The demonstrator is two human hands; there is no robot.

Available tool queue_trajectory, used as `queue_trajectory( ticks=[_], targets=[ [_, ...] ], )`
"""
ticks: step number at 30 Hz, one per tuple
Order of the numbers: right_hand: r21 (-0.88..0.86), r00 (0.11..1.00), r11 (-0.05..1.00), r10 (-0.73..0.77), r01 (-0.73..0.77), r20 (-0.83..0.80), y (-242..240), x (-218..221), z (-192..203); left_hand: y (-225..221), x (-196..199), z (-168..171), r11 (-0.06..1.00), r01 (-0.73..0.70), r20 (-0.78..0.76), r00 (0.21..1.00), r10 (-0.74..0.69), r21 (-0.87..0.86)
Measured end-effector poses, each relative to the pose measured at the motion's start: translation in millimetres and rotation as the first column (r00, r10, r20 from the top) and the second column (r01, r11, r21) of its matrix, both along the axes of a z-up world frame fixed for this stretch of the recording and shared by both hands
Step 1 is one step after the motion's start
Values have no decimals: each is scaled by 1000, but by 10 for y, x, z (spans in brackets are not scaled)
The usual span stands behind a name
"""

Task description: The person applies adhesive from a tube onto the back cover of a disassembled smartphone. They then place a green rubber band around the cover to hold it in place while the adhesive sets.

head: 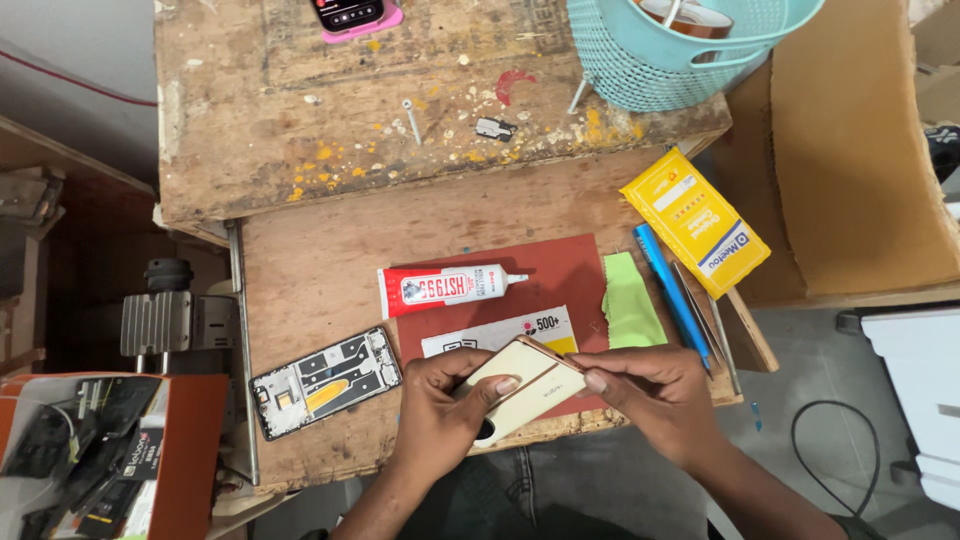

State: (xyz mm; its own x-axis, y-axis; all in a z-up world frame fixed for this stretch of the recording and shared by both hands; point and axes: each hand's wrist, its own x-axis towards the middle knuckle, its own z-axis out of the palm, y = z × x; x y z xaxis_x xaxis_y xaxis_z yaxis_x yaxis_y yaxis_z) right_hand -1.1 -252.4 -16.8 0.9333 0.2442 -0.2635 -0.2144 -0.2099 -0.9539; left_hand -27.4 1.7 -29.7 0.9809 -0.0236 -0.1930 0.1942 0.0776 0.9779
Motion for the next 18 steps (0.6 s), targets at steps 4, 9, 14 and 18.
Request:
queue_trajectory(
  ticks=[4, 9, 14, 18],
  targets=[
    [-6, 998, 1000, 27, -26, 65, -17, -6, 13, -11, 5, -62, 996, 12, -26, 1000, -14, -93],
    [9, 1000, 1000, 21, -21, 2, -53, 5, -11, -31, -6, -67, 993, 10, -43, 999, -15, -119],
    [47, 1000, 999, 24, -25, 9, -45, 7, 10, -30, 3, -34, 993, 12, -75, 997, -20, -115],
    [20, 999, 999, 27, -28, 39, -3, -4, 84, -32, -5, -42, 990, 14, -85, 996, -26, -137]
  ],
)
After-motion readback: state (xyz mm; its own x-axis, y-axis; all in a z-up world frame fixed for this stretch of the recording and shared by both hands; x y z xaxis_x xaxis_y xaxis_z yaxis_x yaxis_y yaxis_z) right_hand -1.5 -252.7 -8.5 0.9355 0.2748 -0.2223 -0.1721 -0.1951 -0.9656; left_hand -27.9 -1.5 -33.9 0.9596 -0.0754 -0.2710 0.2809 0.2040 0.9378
